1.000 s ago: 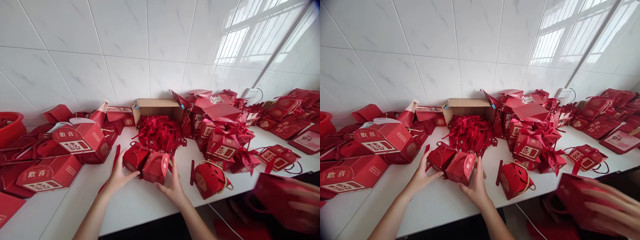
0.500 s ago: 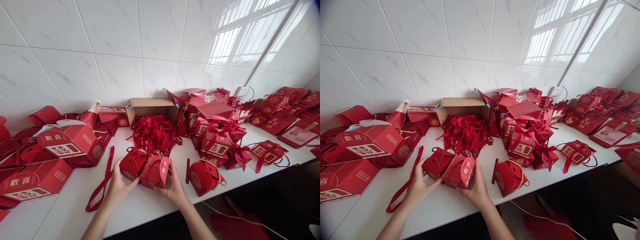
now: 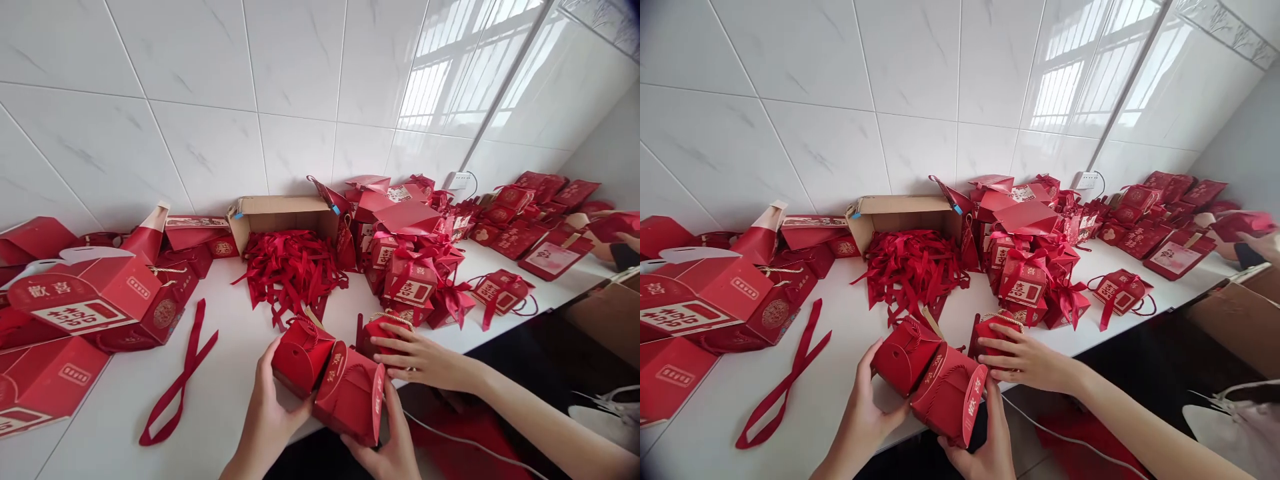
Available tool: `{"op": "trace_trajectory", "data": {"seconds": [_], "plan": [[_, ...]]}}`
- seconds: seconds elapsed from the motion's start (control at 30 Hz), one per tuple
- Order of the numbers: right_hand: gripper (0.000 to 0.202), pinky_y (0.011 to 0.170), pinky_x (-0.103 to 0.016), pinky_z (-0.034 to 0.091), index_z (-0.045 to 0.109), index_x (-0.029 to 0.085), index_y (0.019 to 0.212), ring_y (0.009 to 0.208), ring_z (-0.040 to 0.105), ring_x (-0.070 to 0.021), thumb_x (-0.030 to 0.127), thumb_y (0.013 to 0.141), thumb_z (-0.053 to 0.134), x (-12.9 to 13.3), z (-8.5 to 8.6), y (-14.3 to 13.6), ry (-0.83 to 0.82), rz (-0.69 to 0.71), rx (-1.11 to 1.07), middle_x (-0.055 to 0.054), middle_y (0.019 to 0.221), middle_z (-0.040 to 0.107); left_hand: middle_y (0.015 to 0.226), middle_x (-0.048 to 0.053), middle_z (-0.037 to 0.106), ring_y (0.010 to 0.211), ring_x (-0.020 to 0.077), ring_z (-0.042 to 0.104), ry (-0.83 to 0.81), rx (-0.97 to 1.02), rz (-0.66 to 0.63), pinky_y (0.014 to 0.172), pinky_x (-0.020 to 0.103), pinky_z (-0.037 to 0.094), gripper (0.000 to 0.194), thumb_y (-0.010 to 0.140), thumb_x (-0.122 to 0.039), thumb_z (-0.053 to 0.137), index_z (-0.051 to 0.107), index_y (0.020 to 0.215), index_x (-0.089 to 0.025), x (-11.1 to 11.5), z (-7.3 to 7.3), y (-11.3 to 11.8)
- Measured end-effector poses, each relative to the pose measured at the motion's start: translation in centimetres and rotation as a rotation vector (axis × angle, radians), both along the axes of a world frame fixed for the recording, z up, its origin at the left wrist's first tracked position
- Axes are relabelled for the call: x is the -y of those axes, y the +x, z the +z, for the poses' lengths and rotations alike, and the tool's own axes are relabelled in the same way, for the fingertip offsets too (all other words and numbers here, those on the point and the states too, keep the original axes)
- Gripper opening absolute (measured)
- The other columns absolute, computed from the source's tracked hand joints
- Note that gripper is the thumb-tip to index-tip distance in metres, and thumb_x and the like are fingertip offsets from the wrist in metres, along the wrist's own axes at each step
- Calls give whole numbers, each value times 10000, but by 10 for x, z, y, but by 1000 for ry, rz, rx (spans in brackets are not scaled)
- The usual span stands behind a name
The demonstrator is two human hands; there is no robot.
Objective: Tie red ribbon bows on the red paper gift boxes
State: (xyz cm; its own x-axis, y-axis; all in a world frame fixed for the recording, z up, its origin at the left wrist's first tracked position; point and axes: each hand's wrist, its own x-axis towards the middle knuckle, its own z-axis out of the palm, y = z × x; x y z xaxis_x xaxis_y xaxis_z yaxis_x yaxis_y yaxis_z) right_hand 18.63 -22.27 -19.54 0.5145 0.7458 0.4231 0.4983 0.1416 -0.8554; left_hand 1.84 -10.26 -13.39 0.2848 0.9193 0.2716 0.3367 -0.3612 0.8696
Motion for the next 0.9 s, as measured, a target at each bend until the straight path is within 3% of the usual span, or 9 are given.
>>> {"op": "trace_trajectory", "data": {"seconds": [0.1, 0.23, 0.43, 0.6, 0.77, 0.9], "plan": [[868, 1090, -545, 367, 321, 183, 1446, 1332, 418, -408, 328, 691, 722, 3, -6, 0, -22, -48, 0, -152, 1442, 445, 1393, 175, 462, 1280, 365, 486, -35, 46, -16, 1040, 557, 410, 898, 720, -402, 741, 231, 1447, -261, 2, -1, 8], [972, 1068, -567, 387, 221, 219, 1492, 1348, 395, -410, 394, 691, 743, 4, -14, -1, -9, -83, -59, -144, 1483, 401, 1371, 174, 476, 1277, 368, 487, -29, 68, 0, 1042, 561, 406, 920, 706, -404, 754, 233, 1449, -254, 1, -4, 10], [1004, 1041, -579, 418, 186, 277, 1513, 1347, 390, -419, 428, 691, 742, 5, -10, 2, 0, -58, -100, -101, 1498, 392, 1390, 177, 449, 1308, 366, 452, -40, 35, -10, 1036, 555, 420, 956, 699, -401, 766, 197, 1453, -259, -3, -5, 9], [974, 1024, -555, 443, 218, 247, 1505, 1321, 431, -412, 383, 697, 746, 8, -14, 4, 51, -72, -101, -131, 1466, 424, 1401, 164, 445, 1313, 366, 444, -21, 47, -11, 1035, 563, 420, 957, 694, -398, 762, 194, 1454, -270, -2, -8, 13], [986, 1047, -584, 396, 239, 229, 1498, 1308, 443, -402, 420, 682, 759, 10, -12, 13, 24, -217, -148, -142, 1449, 433, 1435, 156, 405, 1308, 379, 444, -18, 79, -8, 1038, 590, 414, 968, 690, -378, 741, 167, 1464, -289, 0, -5, 24], [1038, 1017, -571, 424, 239, 241, 1502, 1283, 460, -394, 445, 644, 787, 16, 3, 43, 14, -435, -180, -148, 1466, 405, 1475, 161, 348, 1344, 395, 397, 93, 107, -98, 1063, 589, 396, 1035, 666, -324, 751, 106, 1475, -304, 4, 6, 62]]}}
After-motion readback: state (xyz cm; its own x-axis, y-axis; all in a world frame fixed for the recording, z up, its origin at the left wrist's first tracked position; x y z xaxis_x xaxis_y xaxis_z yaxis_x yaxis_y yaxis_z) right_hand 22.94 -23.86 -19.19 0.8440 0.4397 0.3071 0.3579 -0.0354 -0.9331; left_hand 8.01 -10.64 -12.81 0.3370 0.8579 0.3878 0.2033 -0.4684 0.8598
